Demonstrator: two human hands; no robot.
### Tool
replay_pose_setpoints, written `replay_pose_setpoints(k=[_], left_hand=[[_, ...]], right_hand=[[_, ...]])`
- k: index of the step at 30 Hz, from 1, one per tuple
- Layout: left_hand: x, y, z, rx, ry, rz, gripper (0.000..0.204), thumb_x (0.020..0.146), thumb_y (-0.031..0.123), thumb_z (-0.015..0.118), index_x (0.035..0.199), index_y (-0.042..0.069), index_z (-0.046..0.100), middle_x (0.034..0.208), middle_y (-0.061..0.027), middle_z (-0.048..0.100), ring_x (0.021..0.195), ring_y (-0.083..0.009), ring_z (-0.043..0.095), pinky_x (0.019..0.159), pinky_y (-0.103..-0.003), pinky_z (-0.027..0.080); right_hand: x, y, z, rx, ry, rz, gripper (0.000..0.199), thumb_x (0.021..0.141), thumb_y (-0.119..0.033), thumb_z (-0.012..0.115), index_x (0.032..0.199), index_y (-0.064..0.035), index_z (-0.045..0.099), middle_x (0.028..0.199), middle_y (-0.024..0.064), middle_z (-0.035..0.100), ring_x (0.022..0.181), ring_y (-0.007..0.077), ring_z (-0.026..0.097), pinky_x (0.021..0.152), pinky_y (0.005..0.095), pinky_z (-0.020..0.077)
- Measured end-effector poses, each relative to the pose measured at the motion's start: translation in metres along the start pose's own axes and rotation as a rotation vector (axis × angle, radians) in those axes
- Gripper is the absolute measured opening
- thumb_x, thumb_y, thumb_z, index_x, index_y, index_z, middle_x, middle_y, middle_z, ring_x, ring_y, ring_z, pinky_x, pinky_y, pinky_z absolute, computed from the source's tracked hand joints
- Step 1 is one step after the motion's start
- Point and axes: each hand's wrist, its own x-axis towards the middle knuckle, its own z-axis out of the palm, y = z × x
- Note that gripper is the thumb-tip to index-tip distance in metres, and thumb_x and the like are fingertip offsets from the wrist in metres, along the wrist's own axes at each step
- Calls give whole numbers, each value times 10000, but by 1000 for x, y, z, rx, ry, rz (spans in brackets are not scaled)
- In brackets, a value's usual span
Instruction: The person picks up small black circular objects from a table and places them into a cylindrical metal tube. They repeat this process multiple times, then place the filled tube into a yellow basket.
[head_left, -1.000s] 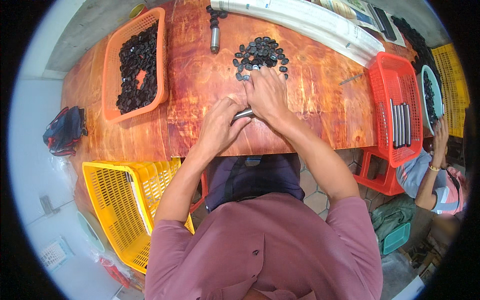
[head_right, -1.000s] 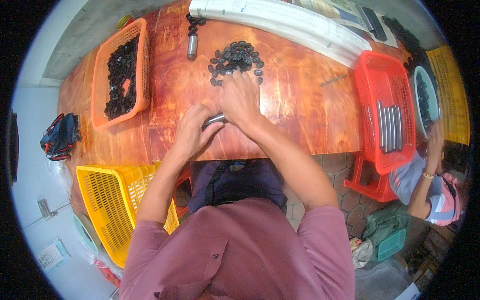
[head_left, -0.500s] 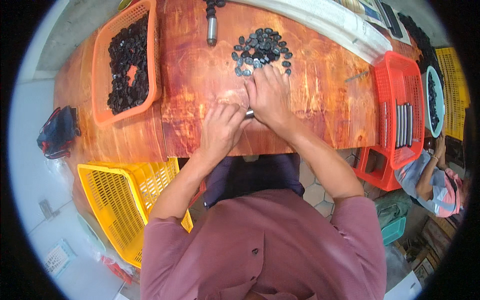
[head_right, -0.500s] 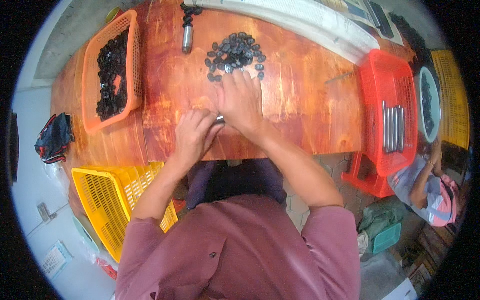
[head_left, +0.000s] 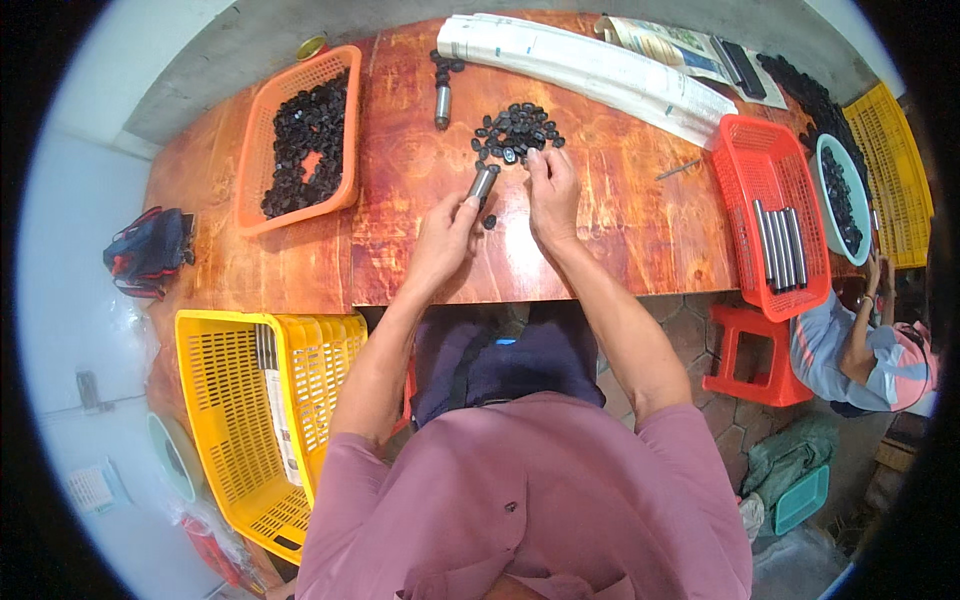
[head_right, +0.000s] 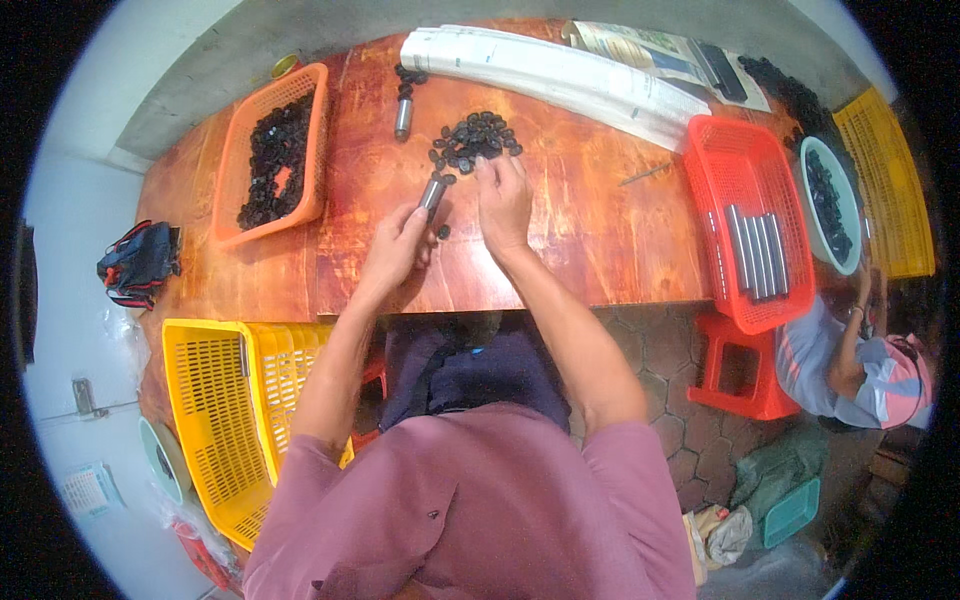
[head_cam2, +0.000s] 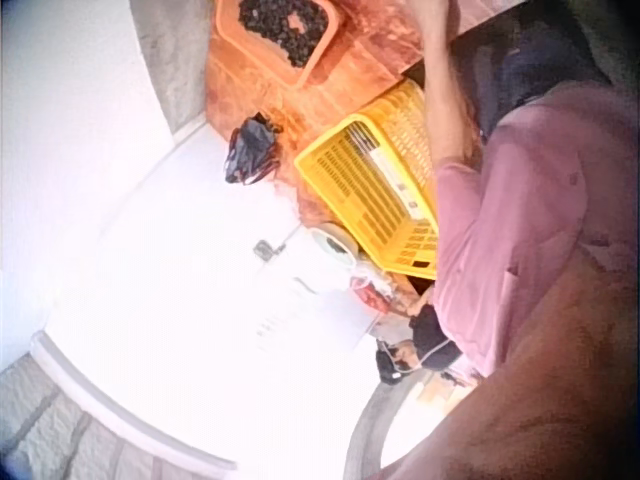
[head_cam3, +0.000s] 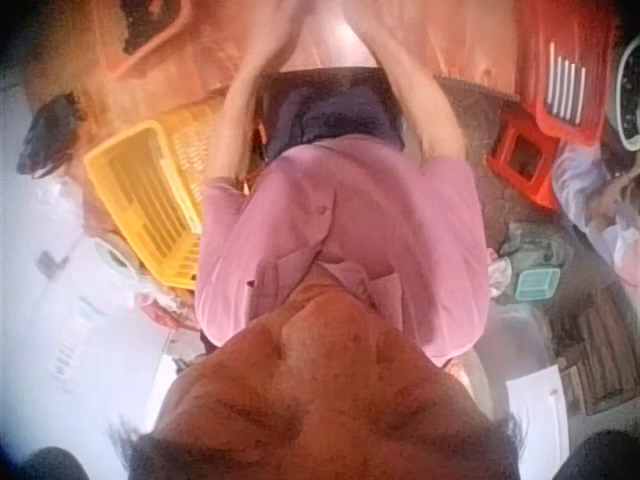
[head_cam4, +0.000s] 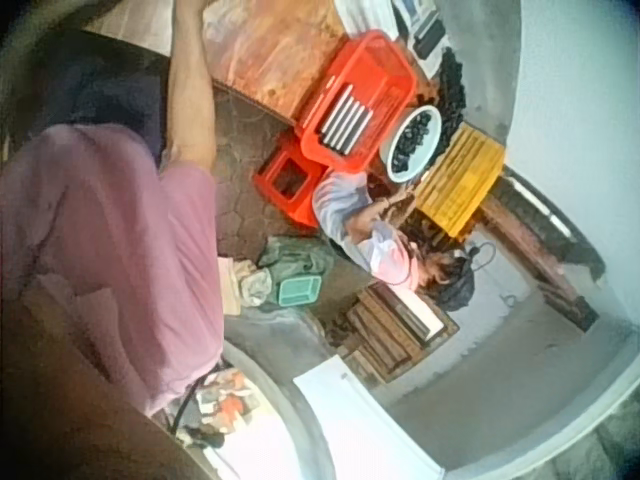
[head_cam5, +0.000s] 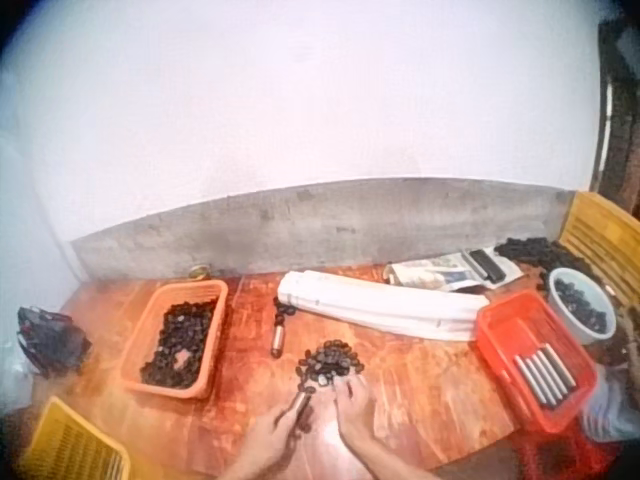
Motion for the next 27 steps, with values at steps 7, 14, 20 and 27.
replay_pose_setpoints(k=[7, 14, 20, 27], left_hand=[[-19, -14, -5, -857, -27, -136, 372, 1113, 299, 398, 1244, -9, 560, 923, -110, 670, 674, -162, 633, 616, -296, 558], [-14, -29, -2, -885, 115, -73, 341, 1116, 280, 405, 1236, -1, 559, 915, -109, 651, 723, -181, 643, 638, -323, 572], [-15, -23, -6, -878, 37, -44, 332, 1110, 286, 428, 1205, 3, 575, 927, -113, 663, 717, -182, 657, 634, -316, 577], [-16, -24, -8, -917, 20, -35, 334, 1106, 293, 447, 1177, 2, 595, 906, -113, 670, 697, -184, 660, 622, -314, 574]], right_hand=[[-4, -11, -2, -35, -118, 3, 246, 908, -203, 706, 811, 7, 622, 697, 108, 574, 642, 188, 556, 617, 357, 443], [-22, -26, -11, -247, -615, -251, 259, 807, -214, 751, 945, -3, 693, 928, 168, 664, 872, 307, 655, 773, 414, 520], [-35, -20, -10, -294, -543, -539, 113, 843, -55, 711, 942, -6, 682, 880, 166, 602, 886, 373, 625, 790, 459, 518], [-36, -20, -7, -370, -522, -542, 102, 891, -50, 665, 981, -5, 677, 908, 179, 615, 894, 374, 632, 782, 459, 523]])
